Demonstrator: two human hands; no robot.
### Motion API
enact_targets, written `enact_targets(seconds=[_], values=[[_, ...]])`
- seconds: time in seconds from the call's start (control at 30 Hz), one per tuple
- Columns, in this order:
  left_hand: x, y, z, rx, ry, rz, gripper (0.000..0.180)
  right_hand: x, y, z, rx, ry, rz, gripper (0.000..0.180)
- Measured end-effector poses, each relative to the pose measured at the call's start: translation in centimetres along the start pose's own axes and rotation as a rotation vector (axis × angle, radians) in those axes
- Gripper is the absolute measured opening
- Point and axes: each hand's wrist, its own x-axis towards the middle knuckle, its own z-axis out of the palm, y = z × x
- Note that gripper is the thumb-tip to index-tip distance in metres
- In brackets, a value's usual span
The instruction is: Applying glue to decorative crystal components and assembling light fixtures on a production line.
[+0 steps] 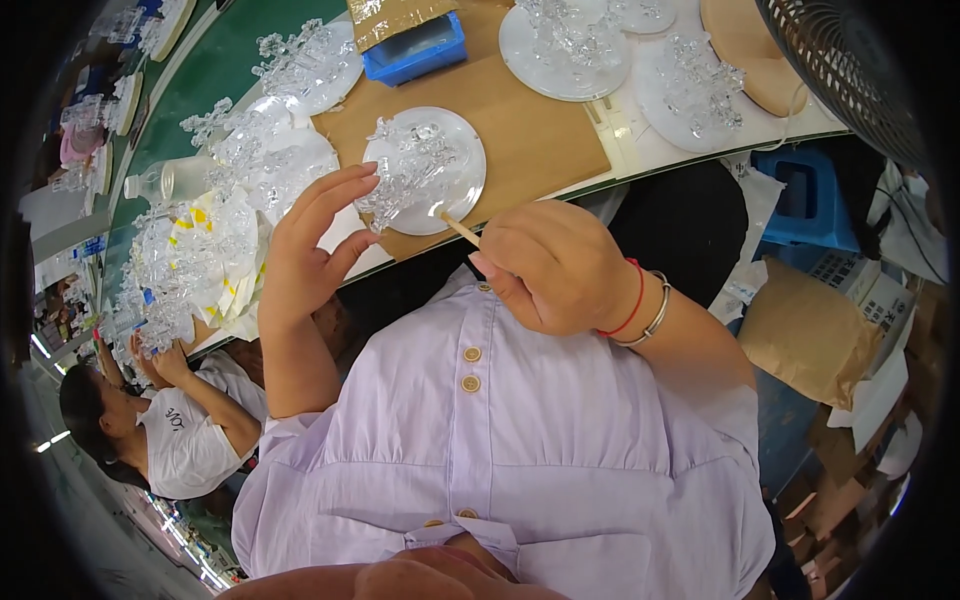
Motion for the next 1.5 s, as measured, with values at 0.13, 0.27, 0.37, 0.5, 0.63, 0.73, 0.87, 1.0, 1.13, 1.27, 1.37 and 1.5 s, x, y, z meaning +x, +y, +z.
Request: enact_targets(seconds=[0.13,0.27,0.37,0.5,0.63,0.73,0.87,1.0,1.13,1.27,1.37,1.5], values=[[0.2,0.4,0.7,0.049,0.012,0.014,0.048,-0.3,0.5,-0.6,-0.029,-0.001,0.008,0.006],[0.2,1.2,2.3,0.058,0.080,0.029,0.047,-0.1,1.2,-1.7,-0.206,0.091,0.077,0.006],[0.3,1.8,3.5,0.109,0.161,0.062,0.048,0.0,1.2,-1.7,-0.235,0.112,0.031,0.006],[0.2,1.9,4.8,0.128,0.219,0.031,0.049,-0.4,0.0,-1.1,-0.159,0.000,-0.037,0.007],[0.2,2.2,4.7,0.121,0.220,0.018,0.048,-0.5,-0.2,-1.1,-0.103,0.025,-0.019,0.005],[0.3,2.1,3.7,0.096,0.177,0.069,0.048,-0.5,1.0,-2.0,-0.157,0.095,0.049,0.003],[0.2,1.6,3.6,0.069,0.168,0.036,0.043,0.1,2.1,-2.8,-0.264,0.138,0.182,0.005],[0.2,1.5,3.8,0.058,0.190,-0.033,0.025,0.0,2.4,-2.8,-0.300,0.132,0.088,0.006],[0.3,1.7,4.0,0.017,0.219,-0.081,0.018,-0.8,1.3,-2.8,-0.262,0.084,0.067,0.007],[0.3,2.1,4.2,-0.013,0.211,-0.121,0.021,-1.5,0.0,-2.2,-0.183,0.058,0.041,0.009],[0.4,2.3,4.7,-0.028,0.214,-0.143,0.020,-1.6,-0.5,-1.6,-0.152,0.067,0.035,0.009],[0.4,2.3,5.4,-0.044,0.261,-0.099,0.016,-1.3,-1.0,-1.4,-0.094,-0.006,0.026,0.008]])
